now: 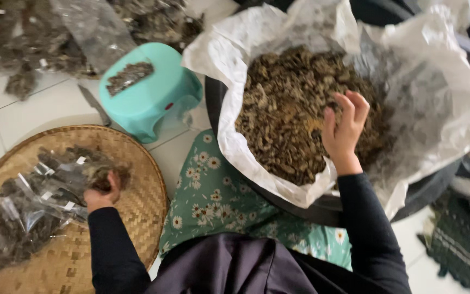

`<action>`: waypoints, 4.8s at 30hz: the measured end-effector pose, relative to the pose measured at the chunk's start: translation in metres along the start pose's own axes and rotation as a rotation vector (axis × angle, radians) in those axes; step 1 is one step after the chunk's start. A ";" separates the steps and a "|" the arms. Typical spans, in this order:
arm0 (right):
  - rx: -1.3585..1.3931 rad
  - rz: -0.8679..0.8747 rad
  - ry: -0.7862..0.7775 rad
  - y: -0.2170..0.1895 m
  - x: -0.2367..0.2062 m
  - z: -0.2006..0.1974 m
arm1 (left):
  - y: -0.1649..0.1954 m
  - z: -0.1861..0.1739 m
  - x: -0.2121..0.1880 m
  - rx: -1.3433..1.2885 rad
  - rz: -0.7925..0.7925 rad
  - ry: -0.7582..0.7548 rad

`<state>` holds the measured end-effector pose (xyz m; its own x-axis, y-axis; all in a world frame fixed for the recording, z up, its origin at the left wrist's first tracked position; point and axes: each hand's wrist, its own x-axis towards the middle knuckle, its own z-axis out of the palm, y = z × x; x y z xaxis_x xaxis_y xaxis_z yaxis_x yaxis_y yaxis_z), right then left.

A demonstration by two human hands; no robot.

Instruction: The person sits on the floor in front of a large paper-lined basin filled with dried sea cucumber pieces. They open small clear plastic bags, place pieces of the dried seafood into each bag one at a time by hand, press the bags closed, and set the filled bags on a woven tray and a small stool beside them.

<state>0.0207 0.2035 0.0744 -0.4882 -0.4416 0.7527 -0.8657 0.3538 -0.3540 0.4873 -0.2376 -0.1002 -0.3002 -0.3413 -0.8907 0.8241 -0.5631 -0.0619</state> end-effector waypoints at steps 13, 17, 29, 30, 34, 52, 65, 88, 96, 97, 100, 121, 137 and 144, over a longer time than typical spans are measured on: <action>-0.011 0.075 0.019 0.010 0.002 -0.004 | -0.157 -0.002 0.055 1.807 1.824 -0.957; -0.062 0.062 0.048 0.005 0.005 -0.007 | -0.233 0.072 0.091 2.012 1.694 -0.753; -0.071 0.075 0.022 0.010 0.013 -0.008 | -0.282 0.123 0.098 2.464 1.912 -0.309; -0.067 0.069 0.027 0.010 0.012 -0.008 | -0.277 0.118 0.096 2.552 1.876 -0.240; -0.026 0.109 0.025 0.011 0.011 -0.008 | -0.244 0.066 0.064 2.436 2.318 -0.358; 1.218 0.836 0.561 0.059 0.011 -0.033 | -0.572 0.073 -0.166 1.503 1.054 -1.998; 0.129 0.873 0.523 0.159 0.011 -0.026 | -0.605 0.076 -0.076 1.434 0.267 -1.756; -0.075 0.029 -0.504 0.104 -0.017 0.027 | -0.605 0.089 -0.032 1.367 1.437 -2.209; -0.196 -0.015 -0.442 0.081 -0.007 0.020 | -0.604 0.101 -0.026 0.896 1.671 -1.519; -0.195 0.008 -0.450 0.077 -0.006 0.019 | -0.602 0.109 -0.026 1.028 1.409 -1.329; -0.257 -0.061 -0.442 0.072 -0.010 0.025 | -0.597 0.121 -0.029 0.968 -0.152 -1.536; 0.006 0.055 -0.422 0.059 0.002 0.044 | -0.565 0.186 0.022 0.818 -0.214 -1.342; -0.226 0.189 -0.909 0.123 0.092 0.201 | -0.540 0.233 0.059 0.395 -0.446 -0.956; -0.225 0.193 -1.069 0.133 0.083 0.183 | -0.543 0.235 0.057 0.385 -0.488 -0.938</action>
<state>-0.1550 0.0631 -0.0115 -0.5501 -0.8084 -0.2093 -0.7780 0.5873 -0.2232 -0.0902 -0.1280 -0.0115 -0.9265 -0.3605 -0.1077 0.3649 -0.9308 -0.0238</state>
